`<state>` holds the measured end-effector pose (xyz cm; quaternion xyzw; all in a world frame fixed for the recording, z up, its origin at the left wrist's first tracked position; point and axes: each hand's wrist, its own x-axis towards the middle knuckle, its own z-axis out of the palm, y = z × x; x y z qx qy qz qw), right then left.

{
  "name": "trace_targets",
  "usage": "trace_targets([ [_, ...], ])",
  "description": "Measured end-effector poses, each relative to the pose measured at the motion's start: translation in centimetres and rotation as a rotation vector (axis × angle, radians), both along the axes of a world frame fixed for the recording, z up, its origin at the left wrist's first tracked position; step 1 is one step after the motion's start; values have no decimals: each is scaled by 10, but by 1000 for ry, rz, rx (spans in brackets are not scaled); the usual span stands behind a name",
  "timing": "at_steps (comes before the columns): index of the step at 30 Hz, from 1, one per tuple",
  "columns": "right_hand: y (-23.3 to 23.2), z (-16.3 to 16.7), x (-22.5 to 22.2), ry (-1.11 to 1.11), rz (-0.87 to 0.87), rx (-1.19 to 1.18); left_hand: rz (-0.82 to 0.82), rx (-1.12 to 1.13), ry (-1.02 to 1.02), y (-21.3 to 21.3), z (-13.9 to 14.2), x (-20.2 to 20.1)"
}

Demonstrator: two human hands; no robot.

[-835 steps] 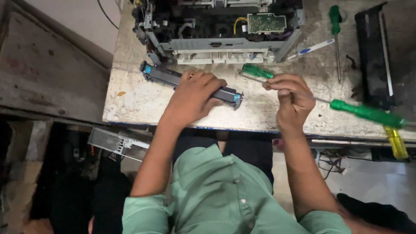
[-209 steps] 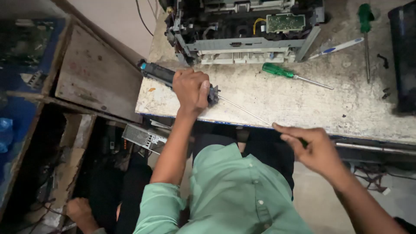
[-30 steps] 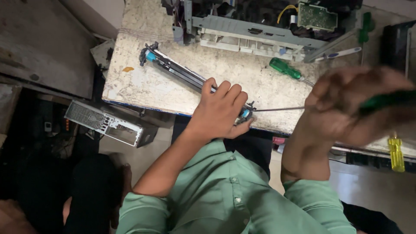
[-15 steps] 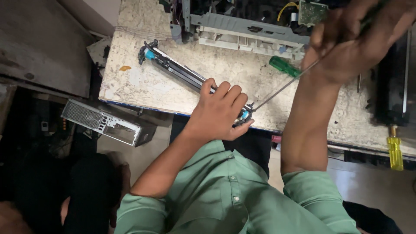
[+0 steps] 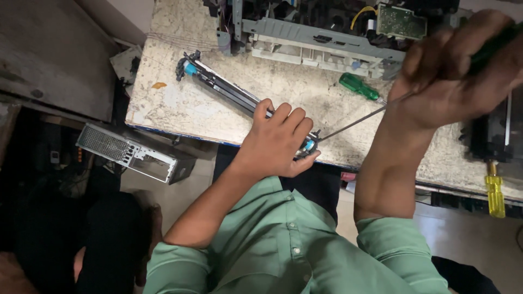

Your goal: The person uses a screwdriver to remove screws from a printer drum unit, then removes the drum and places it into the printer chassis. The person also handles a small circuit board inside the printer.

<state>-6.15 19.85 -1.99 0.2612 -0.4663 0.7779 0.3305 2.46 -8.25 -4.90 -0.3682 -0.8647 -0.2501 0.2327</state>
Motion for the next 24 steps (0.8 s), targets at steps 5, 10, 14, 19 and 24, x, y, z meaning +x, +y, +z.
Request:
trace_targets([
  [5, -19, 3, -1, 39, 21, 30, -6, 0, -5, 0, -1, 0],
  [10, -59, 11, -14, 89, 113, 88, -1, 25, 36, -2, -4, 2],
  [14, -54, 27, 0, -70, 50, -132, -10, 17, 2, -3, -4, 3],
  [19, -36, 27, 29, -35, -29, 36, -18, 18, -4, -3, -2, 2],
  [24, -33, 20, 32, 24, -27, 138, -14, 25, 3, -2, -1, 2],
])
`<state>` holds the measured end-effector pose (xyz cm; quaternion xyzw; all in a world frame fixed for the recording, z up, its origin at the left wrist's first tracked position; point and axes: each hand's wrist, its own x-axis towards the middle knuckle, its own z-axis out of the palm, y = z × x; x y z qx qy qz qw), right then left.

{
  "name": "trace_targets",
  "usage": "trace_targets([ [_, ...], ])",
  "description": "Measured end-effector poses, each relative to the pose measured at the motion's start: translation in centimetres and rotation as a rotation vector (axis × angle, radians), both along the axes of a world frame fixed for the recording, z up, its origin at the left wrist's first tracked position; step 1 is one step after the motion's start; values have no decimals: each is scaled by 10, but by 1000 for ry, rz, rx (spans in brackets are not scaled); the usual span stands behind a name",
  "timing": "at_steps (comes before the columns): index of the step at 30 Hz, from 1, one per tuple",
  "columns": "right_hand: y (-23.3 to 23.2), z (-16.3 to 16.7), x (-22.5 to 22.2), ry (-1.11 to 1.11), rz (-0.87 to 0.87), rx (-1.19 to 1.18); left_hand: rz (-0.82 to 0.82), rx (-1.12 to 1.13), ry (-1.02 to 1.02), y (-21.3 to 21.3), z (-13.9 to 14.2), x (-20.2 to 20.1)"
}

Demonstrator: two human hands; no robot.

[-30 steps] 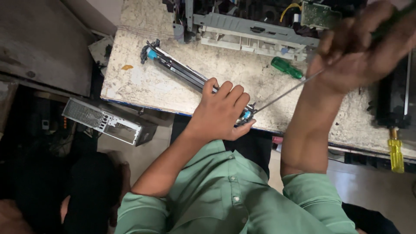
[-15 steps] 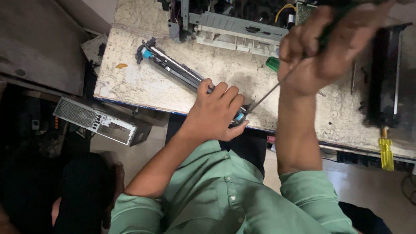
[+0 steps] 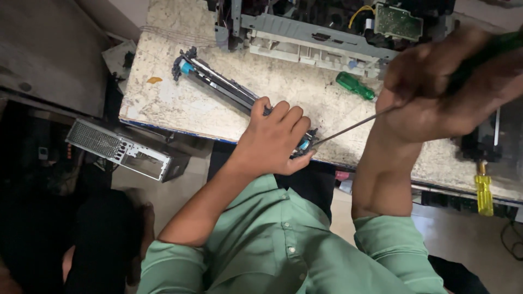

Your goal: The person uses a screwdriver to remove screws from a printer drum unit, then removes the drum and places it into the printer chassis. The person also handles a small circuit board inside the printer.

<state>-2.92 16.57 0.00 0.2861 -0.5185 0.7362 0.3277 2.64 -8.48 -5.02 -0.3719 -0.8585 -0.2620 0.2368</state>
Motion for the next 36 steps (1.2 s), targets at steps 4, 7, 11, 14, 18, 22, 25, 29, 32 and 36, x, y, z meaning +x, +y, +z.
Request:
trace_targets([
  [4, 9, -4, -4, 14, 11, -4, 14, -21, -8, 2, 0, -1],
  [7, 15, -11, -7, 34, 25, 12, 10, -23, -12, 2, 0, -1],
  [11, 12, -16, -14, 59, 36, 9, 2, -17, -5, 1, -2, 0],
  [14, 1, -6, -21, 105, 23, 100, 6, -22, 2, 0, -3, -1],
  [18, -17, 15, -25, 201, 112, 218, 13, -15, 23, 1, -3, 0],
  [22, -20, 23, -22, 198, 125, 233, 14, -6, 28, 1, -4, 0],
  [25, -13, 14, -20, 139, 121, 179, 12, -3, 21, 1, -5, -1],
  [29, -15, 0, -27, 156, 108, 162, 15, -11, 16, 1, -4, 0],
  [32, -24, 1, -19, 151, 93, 59, 13, 4, 19, 0, -3, 0],
  [36, -25, 17, 26, 249, -1, 202, 6, -7, 7, 0, -2, -1],
])
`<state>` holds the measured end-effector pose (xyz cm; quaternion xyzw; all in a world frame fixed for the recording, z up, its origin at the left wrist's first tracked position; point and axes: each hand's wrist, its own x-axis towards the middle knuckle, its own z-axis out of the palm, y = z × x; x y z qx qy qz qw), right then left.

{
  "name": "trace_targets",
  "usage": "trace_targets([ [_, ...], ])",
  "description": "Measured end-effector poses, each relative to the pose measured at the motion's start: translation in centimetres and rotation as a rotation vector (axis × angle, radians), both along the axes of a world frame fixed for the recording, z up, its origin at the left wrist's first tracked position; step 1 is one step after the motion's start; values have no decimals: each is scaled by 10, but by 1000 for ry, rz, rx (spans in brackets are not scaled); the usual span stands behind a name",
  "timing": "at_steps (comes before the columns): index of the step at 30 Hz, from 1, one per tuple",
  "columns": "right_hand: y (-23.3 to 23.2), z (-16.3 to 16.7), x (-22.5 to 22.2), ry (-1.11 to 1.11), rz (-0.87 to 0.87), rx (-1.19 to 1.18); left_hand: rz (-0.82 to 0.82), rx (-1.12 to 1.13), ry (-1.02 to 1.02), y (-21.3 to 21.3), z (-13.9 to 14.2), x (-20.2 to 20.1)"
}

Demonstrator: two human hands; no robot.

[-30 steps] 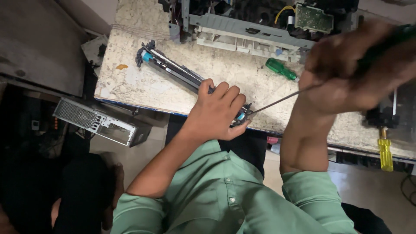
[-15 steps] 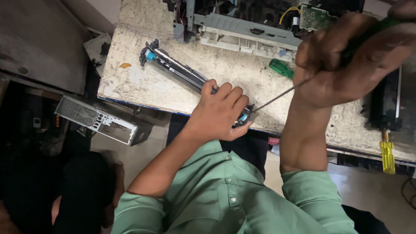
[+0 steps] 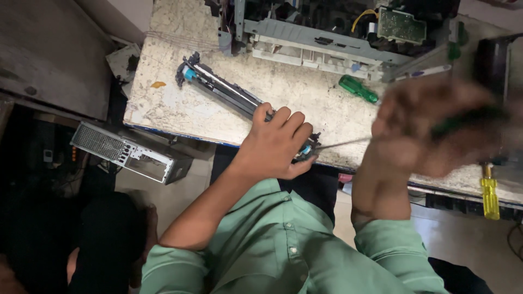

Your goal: The person uses a screwdriver to remove screws from a printer drum unit, then removes the drum and places it into the printer chassis. The person also handles a small circuit board inside the printer.

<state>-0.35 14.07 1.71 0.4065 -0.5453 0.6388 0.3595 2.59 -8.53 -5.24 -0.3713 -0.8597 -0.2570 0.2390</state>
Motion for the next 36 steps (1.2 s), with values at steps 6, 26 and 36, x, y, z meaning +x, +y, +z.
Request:
trace_targets([
  [6, 9, 15, 31, 243, 64, 354, -1, -26, -36, -1, -1, 4],
  [26, -39, 23, 67, -50, -87, 363, -19, -45, 59, -7, -11, 5],
  [36, -42, 12, 48, 123, 11, 203, -1, -71, 43, -6, -14, 6],
])
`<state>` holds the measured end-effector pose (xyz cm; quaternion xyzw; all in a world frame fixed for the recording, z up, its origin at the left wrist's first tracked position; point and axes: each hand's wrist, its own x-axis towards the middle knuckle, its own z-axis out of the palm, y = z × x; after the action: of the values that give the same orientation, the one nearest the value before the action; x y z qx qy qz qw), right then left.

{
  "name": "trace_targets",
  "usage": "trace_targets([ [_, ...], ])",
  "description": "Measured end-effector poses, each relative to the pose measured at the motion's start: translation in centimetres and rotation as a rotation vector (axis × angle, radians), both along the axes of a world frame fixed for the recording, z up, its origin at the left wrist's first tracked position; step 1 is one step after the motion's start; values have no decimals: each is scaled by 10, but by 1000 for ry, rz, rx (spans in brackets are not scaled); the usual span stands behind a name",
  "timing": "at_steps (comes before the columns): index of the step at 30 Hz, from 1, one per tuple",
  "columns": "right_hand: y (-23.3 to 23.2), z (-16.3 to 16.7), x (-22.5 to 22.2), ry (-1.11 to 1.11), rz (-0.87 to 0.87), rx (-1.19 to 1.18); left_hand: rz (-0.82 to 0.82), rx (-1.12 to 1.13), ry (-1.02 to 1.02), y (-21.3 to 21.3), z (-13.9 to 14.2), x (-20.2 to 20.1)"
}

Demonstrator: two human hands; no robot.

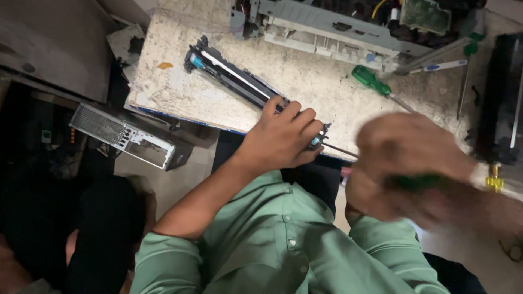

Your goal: The person uses a screwdriver to remove screws from a printer drum unit, then removes the drum and places it into the printer chassis. The person also handles a small circuit board inside the printer.

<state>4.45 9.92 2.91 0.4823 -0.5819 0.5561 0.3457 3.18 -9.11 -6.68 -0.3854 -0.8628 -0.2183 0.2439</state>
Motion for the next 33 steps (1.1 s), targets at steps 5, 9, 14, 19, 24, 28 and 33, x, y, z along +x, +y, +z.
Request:
trace_targets([
  [5, 29, -12, 30, 79, -64, -129, 19, -5, 23, 1, -5, 0],
  [9, 22, -17, 31, 103, -92, -73, 23, -6, 32, 3, -6, -1],
  [14, 6, 35, 12, 60, -9, 266, 21, -15, -2, 3, -5, 1],
  [19, 9, 20, 8, 25, 21, 278, 17, 7, -12, 3, -4, 1],
  [24, 18, -28, 9, -141, -40, 267, 19, -51, -53, 3, -4, 2],
  [28, -17, -10, -2, -225, -73, 315, -13, 19, -49, 3, -4, 0],
  [33, -19, 48, 7, -199, 86, 252, 20, -12, -27, 4, -6, -1],
])
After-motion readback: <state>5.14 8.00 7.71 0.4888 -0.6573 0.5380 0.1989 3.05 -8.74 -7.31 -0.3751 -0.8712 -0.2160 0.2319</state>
